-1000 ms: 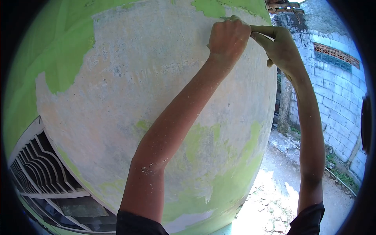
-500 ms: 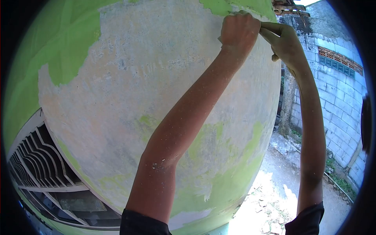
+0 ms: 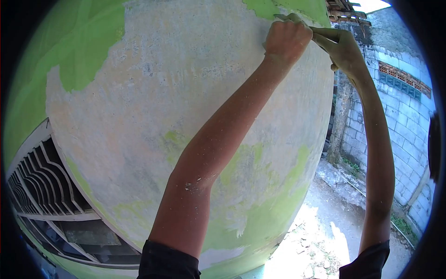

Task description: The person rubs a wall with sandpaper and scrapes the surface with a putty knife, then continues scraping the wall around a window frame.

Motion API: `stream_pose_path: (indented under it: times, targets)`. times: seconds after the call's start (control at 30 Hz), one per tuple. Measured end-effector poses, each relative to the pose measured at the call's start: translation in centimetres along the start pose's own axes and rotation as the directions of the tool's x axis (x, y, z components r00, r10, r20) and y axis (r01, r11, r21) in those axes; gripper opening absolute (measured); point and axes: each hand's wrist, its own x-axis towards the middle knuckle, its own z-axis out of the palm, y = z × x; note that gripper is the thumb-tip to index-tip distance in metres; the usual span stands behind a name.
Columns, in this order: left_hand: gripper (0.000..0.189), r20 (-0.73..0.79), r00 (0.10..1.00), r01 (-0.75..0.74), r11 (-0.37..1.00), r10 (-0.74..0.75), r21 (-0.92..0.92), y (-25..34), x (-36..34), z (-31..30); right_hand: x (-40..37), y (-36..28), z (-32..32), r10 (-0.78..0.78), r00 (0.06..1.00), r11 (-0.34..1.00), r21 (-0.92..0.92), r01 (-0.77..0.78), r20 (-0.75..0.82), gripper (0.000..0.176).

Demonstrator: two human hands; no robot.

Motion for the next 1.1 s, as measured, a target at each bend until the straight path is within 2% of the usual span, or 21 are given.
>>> stream_pose_path:
  times: [0.03,0.17,0.2,0.27,0.3,0.43,0.6,0.67,0.7,0.8,0.87,0.93,1.0,1.1]
  targets:
    - [0.005,0.054,0.998,-0.009,1.000,0.009,-0.013,-0.2,0.7,-0.5,-0.3,-0.2,0.0,-0.014,1.000,1.000,0.025,0.014,-0.015,0.034]
    - [0.005,0.060,0.997,0.058,0.998,-0.056,-0.027,-0.2,-0.6,-1.4,-2.2,-1.6,0.7,0.008,0.999,0.994,0.112,-0.004,-0.034,0.034]
    - [0.005,0.056,0.997,0.057,0.998,-0.055,-0.030,-0.2,-0.5,-1.2,-2.6,-2.0,1.0,0.033,0.999,0.992,0.119,-0.028,-0.039,0.034]
    - [0.007,-0.028,1.000,0.004,1.000,-0.004,-0.027,-0.9,-0.6,-0.7,-1.2,-0.4,1.0,-0.023,0.996,0.990,0.140,0.036,-0.091,0.031]
    - [0.007,-0.017,1.000,0.009,0.999,-0.010,-0.031,-0.8,-0.2,-0.4,-0.6,0.0,1.0,0.010,0.994,0.984,0.180,0.010,-0.109,0.031]
    - [0.008,0.032,0.999,0.021,0.999,-0.020,-0.028,-0.7,0.0,-0.9,-1.3,-0.5,1.4,-0.039,0.994,0.987,0.153,0.055,-0.106,0.031]
    - [0.008,0.108,0.994,0.004,0.999,-0.001,-0.034,-1.2,-0.8,-0.1,-0.9,-0.6,4.1,0.016,0.988,0.988,0.151,0.008,-0.155,0.031]
    - [0.008,0.076,0.996,0.052,0.997,-0.048,-0.057,-1.5,0.9,-0.4,-0.1,-0.8,3.3,-0.016,0.983,0.987,0.152,0.045,-0.185,0.032]
    - [0.009,-0.009,0.999,0.045,0.998,-0.045,-0.038,-1.2,0.9,-0.6,-0.5,-1.4,1.6,-0.009,0.992,0.991,0.129,0.025,-0.126,0.031]
    - [0.006,-0.003,0.998,0.067,0.998,-0.067,0.016,-0.3,-0.3,-0.9,-1.1,-1.4,0.9,0.028,0.999,0.998,0.063,-0.027,-0.026,0.031]
    - [0.005,-0.020,0.998,0.055,0.998,-0.055,-0.006,-0.4,-0.3,-0.2,-0.6,-0.4,1.9,-0.015,0.994,0.997,0.072,0.023,-0.105,0.032]
    - [0.005,-0.022,0.999,0.040,0.999,-0.041,-0.026,-0.2,-0.6,0.5,-0.9,-0.1,1.8,-0.001,0.996,0.997,0.079,0.008,-0.087,0.033]
    - [0.005,-0.013,0.996,0.092,0.992,-0.093,-0.092,-0.2,-0.1,0.3,-1.0,-0.7,1.7,0.003,0.996,0.996,0.086,0.005,-0.089,0.033]
    - [0.006,0.038,0.999,0.035,0.999,-0.035,-0.014,-1.0,-0.8,0.2,-1.0,-1.3,2.3,-0.019,0.996,0.999,0.029,0.022,-0.086,0.034]
